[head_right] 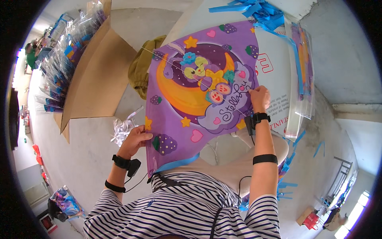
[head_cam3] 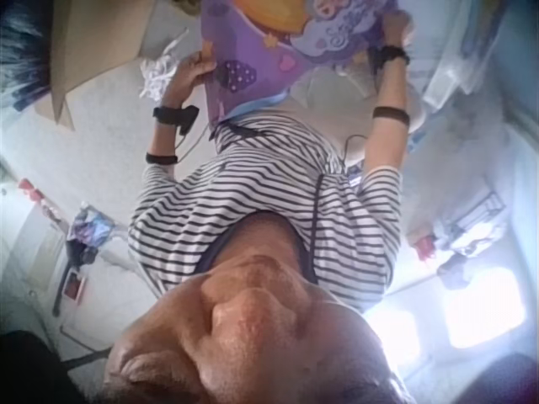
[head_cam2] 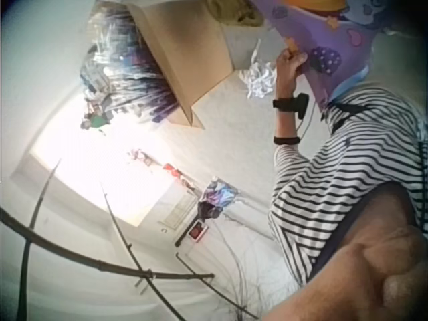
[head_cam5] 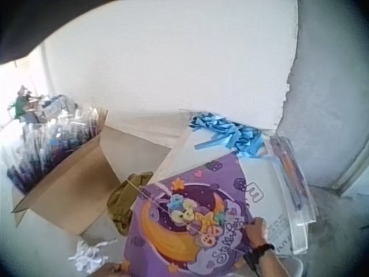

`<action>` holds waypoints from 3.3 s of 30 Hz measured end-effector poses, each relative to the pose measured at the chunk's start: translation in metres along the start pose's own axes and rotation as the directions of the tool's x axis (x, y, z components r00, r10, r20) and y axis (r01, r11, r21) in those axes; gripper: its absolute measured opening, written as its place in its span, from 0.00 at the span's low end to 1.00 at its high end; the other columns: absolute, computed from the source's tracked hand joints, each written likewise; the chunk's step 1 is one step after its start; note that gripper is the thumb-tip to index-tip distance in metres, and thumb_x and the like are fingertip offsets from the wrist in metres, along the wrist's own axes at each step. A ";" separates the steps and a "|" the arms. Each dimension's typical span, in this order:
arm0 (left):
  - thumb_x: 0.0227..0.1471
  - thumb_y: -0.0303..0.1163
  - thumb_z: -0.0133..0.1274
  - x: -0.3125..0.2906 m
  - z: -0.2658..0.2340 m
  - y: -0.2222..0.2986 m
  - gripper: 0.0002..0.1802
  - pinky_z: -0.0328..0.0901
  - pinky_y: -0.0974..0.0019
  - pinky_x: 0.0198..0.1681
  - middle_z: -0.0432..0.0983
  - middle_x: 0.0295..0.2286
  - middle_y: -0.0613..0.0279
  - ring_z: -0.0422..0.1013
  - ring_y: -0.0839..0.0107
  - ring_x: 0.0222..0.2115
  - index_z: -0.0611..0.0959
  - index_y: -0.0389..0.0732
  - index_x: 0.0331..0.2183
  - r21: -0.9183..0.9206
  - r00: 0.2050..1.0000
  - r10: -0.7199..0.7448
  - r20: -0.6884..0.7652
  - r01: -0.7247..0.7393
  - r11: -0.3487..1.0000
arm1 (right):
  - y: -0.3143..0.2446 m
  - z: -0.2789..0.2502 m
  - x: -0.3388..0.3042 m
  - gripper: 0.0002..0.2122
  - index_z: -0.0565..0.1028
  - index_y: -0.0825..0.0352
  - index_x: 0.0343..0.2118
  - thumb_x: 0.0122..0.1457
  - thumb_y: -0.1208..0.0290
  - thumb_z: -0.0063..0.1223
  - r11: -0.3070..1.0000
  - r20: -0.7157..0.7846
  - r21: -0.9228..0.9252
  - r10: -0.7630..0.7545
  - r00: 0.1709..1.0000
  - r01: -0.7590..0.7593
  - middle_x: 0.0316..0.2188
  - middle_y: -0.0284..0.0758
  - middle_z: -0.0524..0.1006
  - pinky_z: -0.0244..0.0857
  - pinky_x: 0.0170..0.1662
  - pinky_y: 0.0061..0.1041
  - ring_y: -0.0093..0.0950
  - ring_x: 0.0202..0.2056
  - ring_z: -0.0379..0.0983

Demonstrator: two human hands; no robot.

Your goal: Assembling a colorful kite by attaching sticks and plastic components.

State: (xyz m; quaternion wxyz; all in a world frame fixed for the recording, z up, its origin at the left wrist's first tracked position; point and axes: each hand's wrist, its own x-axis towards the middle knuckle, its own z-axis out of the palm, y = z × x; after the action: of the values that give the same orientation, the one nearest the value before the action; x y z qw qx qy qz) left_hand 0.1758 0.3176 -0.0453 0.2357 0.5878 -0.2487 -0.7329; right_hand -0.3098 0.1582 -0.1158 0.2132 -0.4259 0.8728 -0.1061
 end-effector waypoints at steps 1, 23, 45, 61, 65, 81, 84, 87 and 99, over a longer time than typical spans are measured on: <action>0.54 0.32 0.60 -0.003 -0.001 0.000 0.20 0.74 0.69 0.43 0.79 0.38 0.70 0.76 0.79 0.37 0.79 0.40 0.49 -0.001 1.000 -0.002 -0.006 0.002 1.000 | -0.003 0.000 -0.005 0.24 0.77 0.63 0.43 0.44 0.58 0.73 1.000 0.006 0.001 -0.003 1.000 0.003 0.41 0.41 0.81 0.71 0.44 0.40 0.40 0.42 0.78; 0.60 0.27 0.52 -0.031 -0.015 -0.020 0.21 0.73 0.62 0.51 0.79 0.47 0.59 0.78 0.70 0.44 0.76 0.34 0.54 -0.202 0.962 -0.108 0.250 0.161 0.966 | -0.012 0.009 -0.031 0.28 0.75 0.64 0.46 0.44 0.58 0.74 0.971 -0.241 -0.236 -0.081 0.967 0.022 0.48 0.44 0.73 0.73 0.47 0.41 0.50 0.45 0.75; 0.61 0.34 0.56 0.007 0.128 0.052 0.25 0.73 0.55 0.51 0.78 0.49 0.58 0.78 0.64 0.46 0.73 0.36 0.56 -0.215 0.811 -0.043 0.584 0.206 0.955 | -0.063 -0.131 0.104 0.08 0.81 0.59 0.35 0.52 0.68 0.54 0.874 -0.461 -0.365 -0.469 0.753 0.321 0.38 0.41 0.82 0.71 0.43 0.43 0.45 0.43 0.78; 0.58 0.38 0.61 0.026 0.301 -0.015 0.17 0.77 0.66 0.41 0.82 0.36 0.61 0.80 0.71 0.35 0.80 0.40 0.46 -0.109 0.597 -0.132 0.792 0.351 0.930 | 0.153 -0.119 -0.115 0.34 0.69 0.64 0.61 0.55 0.50 0.65 0.923 0.168 0.378 -0.142 0.975 0.070 0.43 0.39 0.78 0.70 0.39 0.26 0.27 0.38 0.76; 0.56 0.38 0.62 0.037 0.304 -0.033 0.17 0.77 0.65 0.40 0.81 0.34 0.62 0.80 0.71 0.33 0.80 0.40 0.44 -0.030 0.592 -0.178 0.786 0.325 0.945 | 0.124 -0.120 -0.168 0.31 0.63 0.67 0.64 0.58 0.71 0.62 0.553 0.374 0.789 -0.085 0.924 -0.269 0.44 0.38 0.79 0.71 0.42 0.24 0.27 0.41 0.77; 0.65 0.38 0.50 0.144 0.112 0.033 0.11 0.69 0.58 0.50 0.79 0.42 0.68 0.75 0.72 0.40 0.77 0.46 0.45 -0.609 0.921 0.374 0.108 -0.236 0.757 | 0.140 -0.100 -0.197 0.18 0.78 0.72 0.46 0.49 0.86 0.55 0.668 0.338 0.720 -0.098 0.936 -0.190 0.41 0.33 0.79 0.69 0.48 0.19 0.22 0.41 0.75; 0.64 0.38 0.50 0.163 0.101 0.040 0.11 0.69 0.59 0.50 0.79 0.40 0.67 0.75 0.73 0.40 0.77 0.46 0.45 -0.552 0.937 0.348 -0.001 -0.291 0.781 | 0.145 -0.096 -0.199 0.19 0.79 0.72 0.46 0.49 0.86 0.56 0.707 0.317 0.691 -0.109 0.942 -0.151 0.41 0.32 0.79 0.68 0.45 0.18 0.20 0.39 0.74; 0.63 0.35 0.51 0.175 0.095 0.045 0.09 0.70 0.61 0.47 0.79 0.38 0.66 0.75 0.73 0.38 0.76 0.44 0.44 -0.512 0.955 0.290 -0.067 -0.282 0.811 | 0.153 -0.093 -0.202 0.20 0.79 0.71 0.47 0.47 0.86 0.57 0.784 0.276 0.617 -0.134 0.952 -0.069 0.40 0.30 0.80 0.68 0.43 0.19 0.19 0.38 0.73; 0.53 0.26 0.59 0.178 0.082 0.055 0.07 0.70 0.66 0.39 0.78 0.30 0.68 0.75 0.74 0.30 0.77 0.44 0.35 -0.383 0.907 0.332 -0.261 -0.413 0.826 | 0.097 -0.114 -0.209 0.15 0.79 0.68 0.41 0.48 0.79 0.65 0.843 -0.077 -0.230 -0.513 0.855 0.485 0.37 0.43 0.74 0.68 0.40 0.39 0.44 0.36 0.75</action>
State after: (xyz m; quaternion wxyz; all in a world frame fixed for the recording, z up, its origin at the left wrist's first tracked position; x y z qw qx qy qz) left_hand 0.0632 0.1686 -0.1274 0.5199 0.5259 -0.1683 -0.6517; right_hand -0.3160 0.3830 0.0087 0.0740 -0.6499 0.7501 -0.0973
